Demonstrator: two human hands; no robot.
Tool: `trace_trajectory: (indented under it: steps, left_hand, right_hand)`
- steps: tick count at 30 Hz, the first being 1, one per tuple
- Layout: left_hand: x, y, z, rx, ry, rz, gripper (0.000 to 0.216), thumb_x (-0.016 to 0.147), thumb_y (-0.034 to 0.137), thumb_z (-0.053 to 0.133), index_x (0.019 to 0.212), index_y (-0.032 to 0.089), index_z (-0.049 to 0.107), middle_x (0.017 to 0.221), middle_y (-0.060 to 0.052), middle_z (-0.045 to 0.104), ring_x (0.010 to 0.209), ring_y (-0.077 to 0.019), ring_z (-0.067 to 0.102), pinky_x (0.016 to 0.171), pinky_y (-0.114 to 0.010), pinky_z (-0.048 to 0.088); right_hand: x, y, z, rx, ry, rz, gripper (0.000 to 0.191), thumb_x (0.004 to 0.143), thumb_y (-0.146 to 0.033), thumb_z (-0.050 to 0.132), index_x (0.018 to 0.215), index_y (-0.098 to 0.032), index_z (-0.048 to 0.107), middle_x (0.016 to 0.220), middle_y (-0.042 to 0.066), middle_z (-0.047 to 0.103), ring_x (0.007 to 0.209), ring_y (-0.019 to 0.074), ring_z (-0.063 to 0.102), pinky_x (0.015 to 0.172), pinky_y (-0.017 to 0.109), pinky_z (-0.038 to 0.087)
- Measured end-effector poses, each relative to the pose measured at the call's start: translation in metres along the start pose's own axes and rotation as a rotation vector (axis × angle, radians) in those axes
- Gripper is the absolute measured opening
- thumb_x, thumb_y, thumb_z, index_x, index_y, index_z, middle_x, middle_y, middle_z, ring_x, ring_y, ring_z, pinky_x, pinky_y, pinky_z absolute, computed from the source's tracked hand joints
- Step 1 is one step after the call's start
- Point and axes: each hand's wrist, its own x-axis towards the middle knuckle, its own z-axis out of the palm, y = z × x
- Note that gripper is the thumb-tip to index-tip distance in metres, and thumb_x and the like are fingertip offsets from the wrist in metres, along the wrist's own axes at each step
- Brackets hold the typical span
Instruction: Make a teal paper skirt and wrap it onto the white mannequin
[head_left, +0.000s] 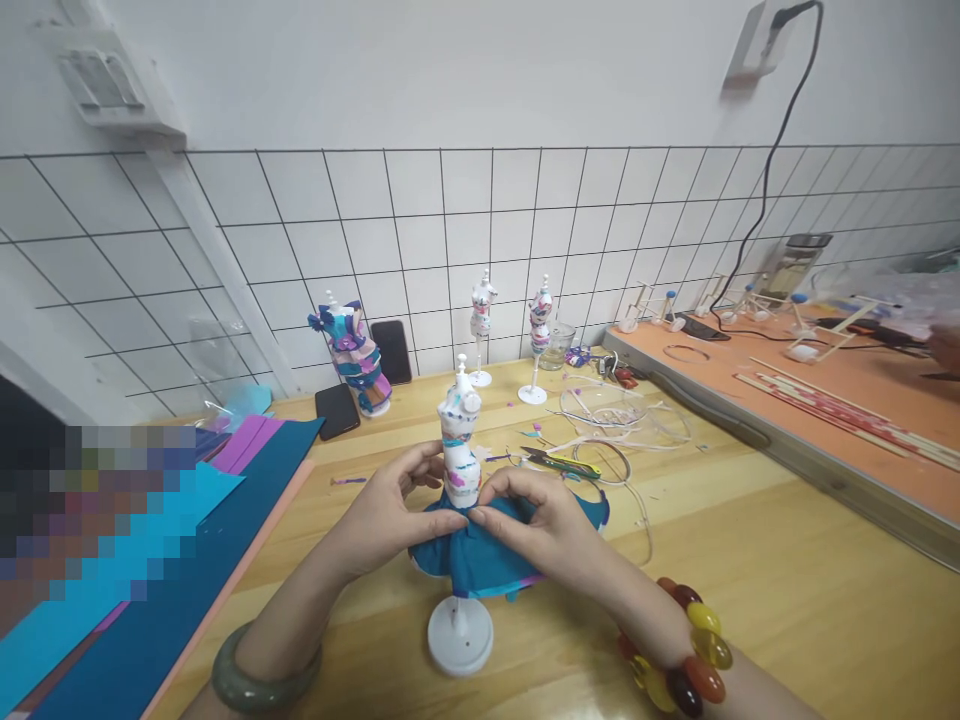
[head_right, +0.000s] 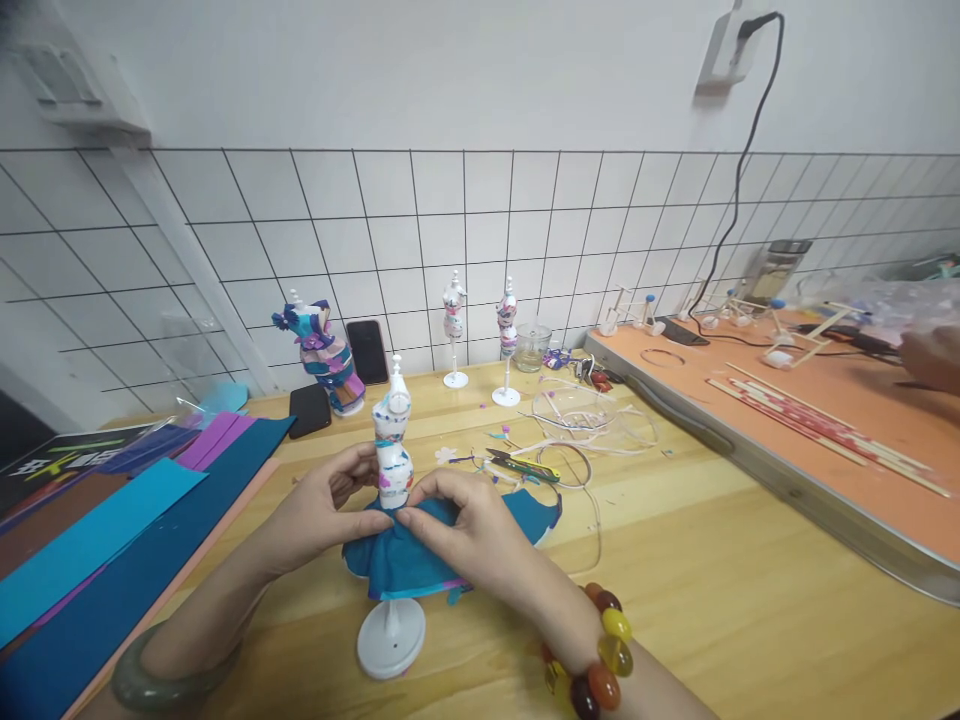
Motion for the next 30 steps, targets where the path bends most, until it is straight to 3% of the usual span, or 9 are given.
trace_trajectory:
  steps: [11,19,26,30]
  left_hand:
    - [-0.001,0.013,0.008,-0.009,0.009,0.003,0.045,0.069,0.028,0.071,0.11,0.02,0.055,0.104,-0.003,0.063,0.101,-0.0194,0.055,0.089,-0.031,0.042]
    - [0.001,0.005,0.001,0.011,0.023,0.052,0.04,0.071,0.025,0.067,0.109,0.016,0.055,0.106,-0.006,0.062,0.101,-0.0208,0.055,0.09,-0.032,0.041]
    - [0.0,0.004,0.0,0.026,-0.01,0.064,0.039,0.071,0.025,0.066,0.108,0.016,0.057,0.106,-0.006,0.063,0.099,-0.0223,0.056,0.086,-0.031,0.043]
    - [-0.001,0.003,0.0,-0.011,-0.058,0.029,0.05,0.072,0.026,0.066,0.118,0.016,0.052,0.114,-0.008,0.061,0.105,-0.0242,0.055,0.09,-0.033,0.042]
  right_hand:
    - [-0.001,-0.001,0.001,-0.027,0.028,-0.085,0.005,0.078,-0.02,0.061,0.074,-0.017,0.06,0.071,0.002,0.065,0.066,0.0124,0.059,0.062,0.023,0.045]
    - [0.001,0.002,-0.007,-0.045,-0.004,-0.052,0.006,0.081,-0.023,0.059,0.081,-0.018,0.061,0.075,0.002,0.065,0.069,0.0128,0.059,0.064,0.023,0.045]
    - [-0.001,-0.005,-0.01,-0.039,-0.118,-0.043,0.008,0.082,-0.024,0.058,0.082,-0.018,0.064,0.077,0.002,0.065,0.071,0.0132,0.059,0.065,0.025,0.046]
    - [-0.001,-0.011,-0.009,0.047,-0.178,-0.048,0.009,0.082,-0.019,0.057,0.083,-0.018,0.066,0.077,0.003,0.066,0.072,0.0133,0.06,0.067,0.025,0.047]
